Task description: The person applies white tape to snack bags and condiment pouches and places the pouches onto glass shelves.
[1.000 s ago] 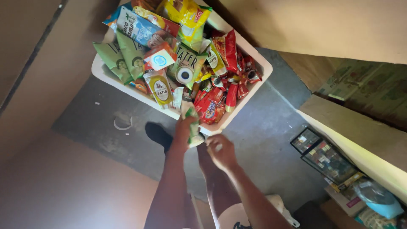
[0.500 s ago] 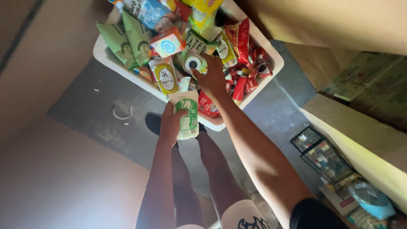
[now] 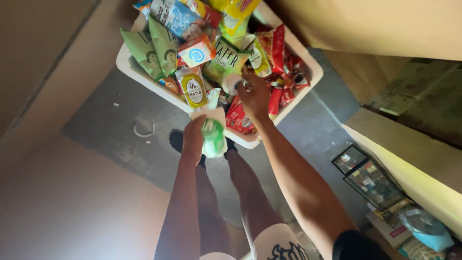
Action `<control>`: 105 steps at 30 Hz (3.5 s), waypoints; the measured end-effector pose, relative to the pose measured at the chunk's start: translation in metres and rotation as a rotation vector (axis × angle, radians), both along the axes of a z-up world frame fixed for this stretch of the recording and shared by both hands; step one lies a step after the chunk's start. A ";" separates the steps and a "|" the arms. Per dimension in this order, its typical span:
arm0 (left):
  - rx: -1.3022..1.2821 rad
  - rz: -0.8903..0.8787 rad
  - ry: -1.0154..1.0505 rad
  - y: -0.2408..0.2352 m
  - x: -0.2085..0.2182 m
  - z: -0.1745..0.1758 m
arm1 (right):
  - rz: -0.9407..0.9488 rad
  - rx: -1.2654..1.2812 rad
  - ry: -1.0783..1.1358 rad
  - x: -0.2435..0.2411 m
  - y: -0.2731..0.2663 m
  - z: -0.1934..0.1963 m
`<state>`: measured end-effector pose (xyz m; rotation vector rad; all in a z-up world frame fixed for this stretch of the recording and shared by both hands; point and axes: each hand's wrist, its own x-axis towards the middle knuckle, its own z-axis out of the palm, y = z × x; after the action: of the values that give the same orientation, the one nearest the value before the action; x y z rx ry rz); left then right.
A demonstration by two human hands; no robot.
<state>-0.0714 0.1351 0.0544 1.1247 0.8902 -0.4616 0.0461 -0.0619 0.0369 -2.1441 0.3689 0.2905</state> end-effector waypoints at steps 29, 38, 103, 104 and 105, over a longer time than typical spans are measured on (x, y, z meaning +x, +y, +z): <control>0.497 -0.537 -0.801 0.027 -0.027 0.579 | 0.165 0.221 -0.523 -0.154 0.038 0.571; 0.220 -0.595 -0.777 0.043 -0.055 0.652 | 0.139 0.888 -0.211 -0.186 0.018 0.644; -0.105 -0.485 -0.849 0.025 -0.125 0.655 | -0.006 0.955 0.094 -0.211 -0.003 0.761; -0.124 -0.460 -0.849 0.026 -0.127 0.655 | 0.235 0.779 -0.247 -0.206 -0.004 0.777; -0.142 -0.436 -0.849 0.028 -0.127 0.656 | 0.470 0.581 -0.581 -0.201 -0.004 0.793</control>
<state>-0.1987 0.1627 0.7100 1.2276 -0.1309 -0.3377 -0.1551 -0.0662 0.8299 -1.6107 -0.5066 0.0146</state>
